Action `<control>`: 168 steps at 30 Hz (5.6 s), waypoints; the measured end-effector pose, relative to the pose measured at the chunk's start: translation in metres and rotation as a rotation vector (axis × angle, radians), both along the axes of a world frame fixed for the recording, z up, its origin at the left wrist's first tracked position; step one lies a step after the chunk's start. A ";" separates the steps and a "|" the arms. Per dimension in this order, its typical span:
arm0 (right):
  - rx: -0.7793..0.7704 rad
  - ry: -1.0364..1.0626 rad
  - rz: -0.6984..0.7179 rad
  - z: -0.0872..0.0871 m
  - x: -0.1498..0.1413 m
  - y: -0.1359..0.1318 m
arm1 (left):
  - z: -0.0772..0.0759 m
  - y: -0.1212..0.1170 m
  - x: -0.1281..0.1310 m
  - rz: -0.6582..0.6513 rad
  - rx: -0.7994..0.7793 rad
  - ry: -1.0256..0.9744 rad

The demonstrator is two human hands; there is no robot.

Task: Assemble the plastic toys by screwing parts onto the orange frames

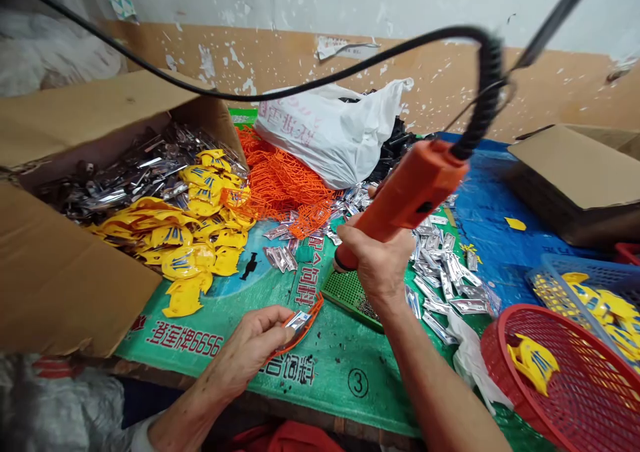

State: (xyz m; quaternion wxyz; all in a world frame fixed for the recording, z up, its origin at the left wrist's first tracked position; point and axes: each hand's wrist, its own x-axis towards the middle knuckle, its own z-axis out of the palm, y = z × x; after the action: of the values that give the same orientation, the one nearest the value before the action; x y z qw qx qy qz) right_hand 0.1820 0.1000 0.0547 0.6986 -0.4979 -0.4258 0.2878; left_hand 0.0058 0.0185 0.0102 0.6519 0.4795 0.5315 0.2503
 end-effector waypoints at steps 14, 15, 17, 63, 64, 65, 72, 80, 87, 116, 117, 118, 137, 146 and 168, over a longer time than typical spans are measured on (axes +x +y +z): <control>-0.012 0.256 0.422 0.036 -0.020 -0.069 | -0.005 -0.002 0.007 0.023 -0.025 -0.082; -0.018 0.251 0.419 0.035 -0.020 -0.069 | -0.004 -0.001 0.008 0.023 -0.028 -0.090; -0.023 0.244 0.416 0.034 -0.020 -0.070 | -0.002 -0.001 0.008 0.029 -0.033 -0.103; 0.019 0.045 0.492 0.008 -0.018 -0.079 | -0.010 -0.010 0.018 0.176 -0.096 -0.202; 0.032 0.060 0.501 0.010 -0.019 -0.078 | -0.009 -0.009 0.017 0.177 -0.093 -0.205; 0.043 0.079 0.515 0.013 -0.019 -0.078 | -0.007 -0.008 0.017 0.175 -0.086 -0.204; 0.112 0.113 0.238 0.021 -0.004 -0.042 | -0.003 0.000 0.009 0.183 -0.082 -0.170; 0.016 -0.032 0.014 -0.012 0.007 -0.001 | -0.004 0.006 0.000 0.158 -0.111 -0.182; -0.042 -0.042 0.040 -0.012 0.002 0.001 | 0.002 0.007 0.000 0.194 -0.162 -0.223; -0.054 -0.134 -0.037 -0.023 -0.004 0.010 | -0.007 0.019 -0.001 0.107 -0.069 -0.017; -0.051 -0.129 -0.033 -0.024 -0.004 0.010 | -0.007 0.020 0.000 0.103 -0.075 -0.015; -0.048 -0.118 -0.026 -0.025 -0.004 0.010 | -0.007 0.021 0.000 0.099 -0.080 -0.020; 0.036 0.282 0.476 0.040 -0.017 -0.068 | -0.014 0.024 0.006 0.073 -0.105 -0.254; 0.019 0.295 0.493 0.028 -0.023 -0.065 | -0.008 0.022 0.006 0.082 -0.075 -0.236; 0.012 0.196 0.497 0.022 -0.021 -0.067 | -0.010 0.019 0.012 0.105 -0.053 -0.192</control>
State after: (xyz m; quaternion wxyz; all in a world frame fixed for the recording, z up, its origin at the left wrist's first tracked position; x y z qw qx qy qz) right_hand 0.1605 0.0330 0.0770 0.6474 -0.3437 -0.4670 0.4946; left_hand 0.0183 0.0379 0.0007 0.6982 0.4073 0.4975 0.3150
